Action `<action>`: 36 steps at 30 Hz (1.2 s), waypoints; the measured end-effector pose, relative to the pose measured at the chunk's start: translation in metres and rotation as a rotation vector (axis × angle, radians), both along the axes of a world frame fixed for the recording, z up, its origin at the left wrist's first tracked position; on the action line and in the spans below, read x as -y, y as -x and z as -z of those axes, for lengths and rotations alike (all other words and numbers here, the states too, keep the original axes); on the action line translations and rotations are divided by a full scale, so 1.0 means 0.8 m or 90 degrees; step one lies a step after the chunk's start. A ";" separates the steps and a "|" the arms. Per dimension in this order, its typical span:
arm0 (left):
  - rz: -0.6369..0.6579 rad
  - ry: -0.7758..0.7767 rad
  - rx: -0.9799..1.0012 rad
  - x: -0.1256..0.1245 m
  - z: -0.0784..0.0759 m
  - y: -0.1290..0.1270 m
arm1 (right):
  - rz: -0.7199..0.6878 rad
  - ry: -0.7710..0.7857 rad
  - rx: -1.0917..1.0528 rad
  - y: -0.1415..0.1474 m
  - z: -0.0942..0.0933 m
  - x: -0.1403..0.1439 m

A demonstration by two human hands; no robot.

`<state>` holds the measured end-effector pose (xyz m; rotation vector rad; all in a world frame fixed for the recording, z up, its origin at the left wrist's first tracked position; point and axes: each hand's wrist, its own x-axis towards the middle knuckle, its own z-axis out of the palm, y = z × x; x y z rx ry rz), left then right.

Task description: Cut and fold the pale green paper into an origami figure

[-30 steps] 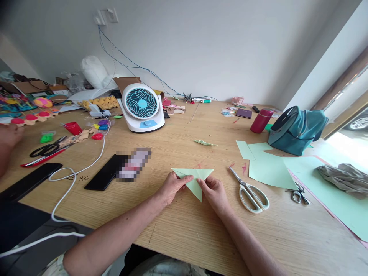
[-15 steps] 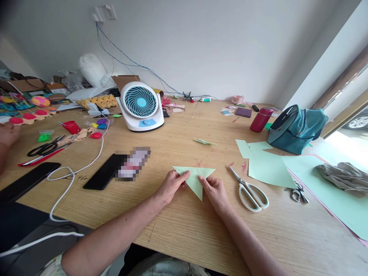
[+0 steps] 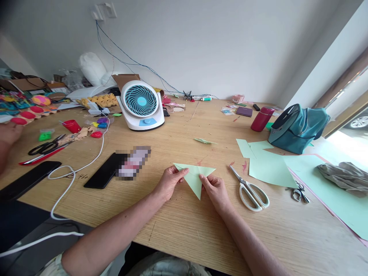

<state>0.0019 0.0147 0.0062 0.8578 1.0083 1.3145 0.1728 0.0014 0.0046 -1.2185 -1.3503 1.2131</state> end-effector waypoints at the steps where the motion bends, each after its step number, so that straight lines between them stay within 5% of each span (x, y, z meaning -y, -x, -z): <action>1: 0.000 0.000 0.001 0.000 0.000 0.000 | -0.005 0.004 -0.005 0.000 0.000 0.000; 9: 0.023 0.010 0.018 0.003 -0.006 0.002 | 0.010 0.012 -0.018 0.001 -0.004 0.000; 20: -0.055 -0.006 0.026 -0.005 -0.007 0.009 | 0.018 0.000 0.023 0.000 -0.005 0.000; 36: -0.049 -0.001 0.036 -0.005 -0.012 0.012 | 0.036 0.012 -0.079 -0.009 0.020 -0.011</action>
